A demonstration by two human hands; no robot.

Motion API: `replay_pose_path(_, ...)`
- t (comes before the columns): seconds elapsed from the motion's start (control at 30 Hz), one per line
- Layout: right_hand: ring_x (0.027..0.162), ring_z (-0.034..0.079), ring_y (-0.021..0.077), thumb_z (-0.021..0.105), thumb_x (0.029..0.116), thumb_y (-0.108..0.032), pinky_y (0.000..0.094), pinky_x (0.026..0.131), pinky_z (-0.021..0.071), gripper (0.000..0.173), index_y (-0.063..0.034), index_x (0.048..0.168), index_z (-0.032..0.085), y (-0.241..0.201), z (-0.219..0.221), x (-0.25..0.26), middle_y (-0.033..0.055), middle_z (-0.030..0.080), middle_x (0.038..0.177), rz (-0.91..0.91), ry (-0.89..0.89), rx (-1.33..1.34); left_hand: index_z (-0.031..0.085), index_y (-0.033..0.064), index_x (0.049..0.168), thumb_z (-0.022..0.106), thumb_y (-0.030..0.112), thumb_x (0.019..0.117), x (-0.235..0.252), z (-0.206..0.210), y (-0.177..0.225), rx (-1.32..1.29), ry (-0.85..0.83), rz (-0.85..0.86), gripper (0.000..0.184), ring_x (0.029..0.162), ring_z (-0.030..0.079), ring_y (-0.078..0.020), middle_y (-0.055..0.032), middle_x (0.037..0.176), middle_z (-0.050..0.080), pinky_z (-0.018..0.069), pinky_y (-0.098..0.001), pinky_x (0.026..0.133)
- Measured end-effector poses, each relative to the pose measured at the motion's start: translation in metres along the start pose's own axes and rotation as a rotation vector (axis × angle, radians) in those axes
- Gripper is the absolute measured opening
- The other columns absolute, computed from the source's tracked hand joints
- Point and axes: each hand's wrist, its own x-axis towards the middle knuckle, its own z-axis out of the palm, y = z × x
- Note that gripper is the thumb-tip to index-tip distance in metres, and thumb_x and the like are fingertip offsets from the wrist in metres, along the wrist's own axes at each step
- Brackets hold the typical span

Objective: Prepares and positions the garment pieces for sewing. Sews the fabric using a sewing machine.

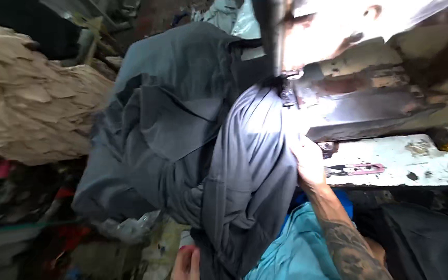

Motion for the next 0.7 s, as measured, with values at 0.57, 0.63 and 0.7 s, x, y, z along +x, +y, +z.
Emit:
replay_pose_path(0.57,0.073,0.065,0.0011,0.050,0.1054,-0.018,0.0229,0.069,0.0572,0.017,-0.0105,0.106,0.066,-0.001,0.000,-0.003,-0.0052,0.067,0.079,-0.029,-0.055,0.077,0.064,-0.0095,0.119,0.068,0.009,0.0964,0.149,0.022,0.257,0.079,-0.371,0.457,0.029,0.080,0.062,-0.0091,-0.0139,0.094,0.069,0.0530,-0.0278,0.078)
replay_pose_path(0.63,0.082,0.067,0.0006,0.048,0.1055,-0.012,0.0226,0.078,0.0582,0.019,-0.0052,0.112,0.064,0.004,-0.002,-0.005,-0.0030,0.069,0.087,-0.075,-0.104,0.088,0.069,-0.0011,0.106,0.068,0.014,0.0920,0.150,-0.002,0.247,0.021,-0.309,0.541,0.021,0.079,0.063,0.0042,0.0011,0.088,0.070,0.0546,-0.0175,0.078)
replay_pose_path(0.7,0.088,0.068,-0.0004,0.046,0.1062,-0.008,0.0214,0.085,0.0577,0.021,-0.0003,0.117,0.063,0.009,-0.006,-0.013,-0.0016,0.071,0.093,-0.100,-0.150,0.103,0.069,0.0136,0.113,0.065,0.022,0.0979,0.177,-0.062,0.197,-0.080,-0.227,0.656,0.018,0.089,0.068,0.0031,0.0094,0.097,0.073,0.0584,-0.0204,0.081)
